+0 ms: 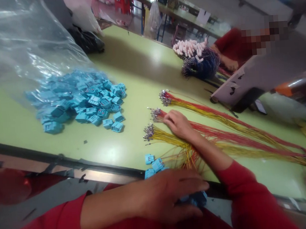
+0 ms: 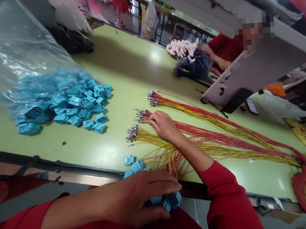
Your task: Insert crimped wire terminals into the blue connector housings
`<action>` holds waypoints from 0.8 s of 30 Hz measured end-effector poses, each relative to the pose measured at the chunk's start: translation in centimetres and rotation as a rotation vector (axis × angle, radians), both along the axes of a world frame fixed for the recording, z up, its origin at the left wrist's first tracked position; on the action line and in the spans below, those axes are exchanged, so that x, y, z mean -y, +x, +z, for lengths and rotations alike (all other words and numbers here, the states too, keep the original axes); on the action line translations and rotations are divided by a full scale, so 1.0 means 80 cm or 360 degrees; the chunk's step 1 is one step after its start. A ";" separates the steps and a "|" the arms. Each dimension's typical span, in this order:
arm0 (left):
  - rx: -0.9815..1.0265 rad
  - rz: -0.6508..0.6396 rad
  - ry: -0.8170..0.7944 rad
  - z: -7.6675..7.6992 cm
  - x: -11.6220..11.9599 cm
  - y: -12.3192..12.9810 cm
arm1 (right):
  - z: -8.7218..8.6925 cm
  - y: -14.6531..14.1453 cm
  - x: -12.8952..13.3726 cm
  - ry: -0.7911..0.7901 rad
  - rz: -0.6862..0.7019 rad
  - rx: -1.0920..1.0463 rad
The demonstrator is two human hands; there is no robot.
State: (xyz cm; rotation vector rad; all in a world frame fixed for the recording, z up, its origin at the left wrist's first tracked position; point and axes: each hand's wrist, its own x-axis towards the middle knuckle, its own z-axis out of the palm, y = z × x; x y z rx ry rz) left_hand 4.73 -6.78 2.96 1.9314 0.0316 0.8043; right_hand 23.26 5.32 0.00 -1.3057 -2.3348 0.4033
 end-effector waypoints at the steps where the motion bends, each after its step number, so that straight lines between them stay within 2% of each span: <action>1: 0.0028 0.0043 -0.0006 0.001 -0.002 -0.004 | -0.001 0.001 0.002 -0.0007 -0.0038 -0.0081; 3: 0.0052 0.0230 0.0007 0.000 -0.008 -0.014 | -0.003 0.002 0.004 -0.0056 -0.0180 -0.0353; 6: 0.0000 0.0630 0.0083 -0.008 -0.020 -0.035 | -0.003 0.000 0.004 -0.0058 -0.0489 -0.0864; 8: -0.0082 0.0938 0.0178 -0.019 -0.029 -0.054 | -0.002 -0.005 0.002 -0.0025 -0.0630 -0.0976; 10: -0.0211 0.1266 0.0311 -0.031 -0.041 -0.077 | -0.001 -0.013 0.002 -0.0120 -0.0612 -0.0833; 13: -0.0463 0.1737 0.0517 -0.046 -0.061 -0.114 | 0.000 -0.027 0.004 -0.0412 -0.0374 -0.0427; 15: -0.0618 0.1969 0.0648 -0.054 -0.076 -0.135 | 0.000 -0.035 0.006 -0.0478 -0.0257 -0.0213; 17: -0.0756 0.2060 0.0738 -0.058 -0.089 -0.150 | 0.000 -0.039 0.006 -0.0455 -0.0214 -0.0114; 19: -0.0857 0.2052 0.0763 -0.057 -0.099 -0.157 | -0.002 -0.040 0.006 -0.0435 -0.0196 -0.0121; 24: -0.0925 0.1938 0.0644 -0.034 -0.102 -0.151 | -0.005 -0.030 0.014 -0.0525 -0.0200 -0.0462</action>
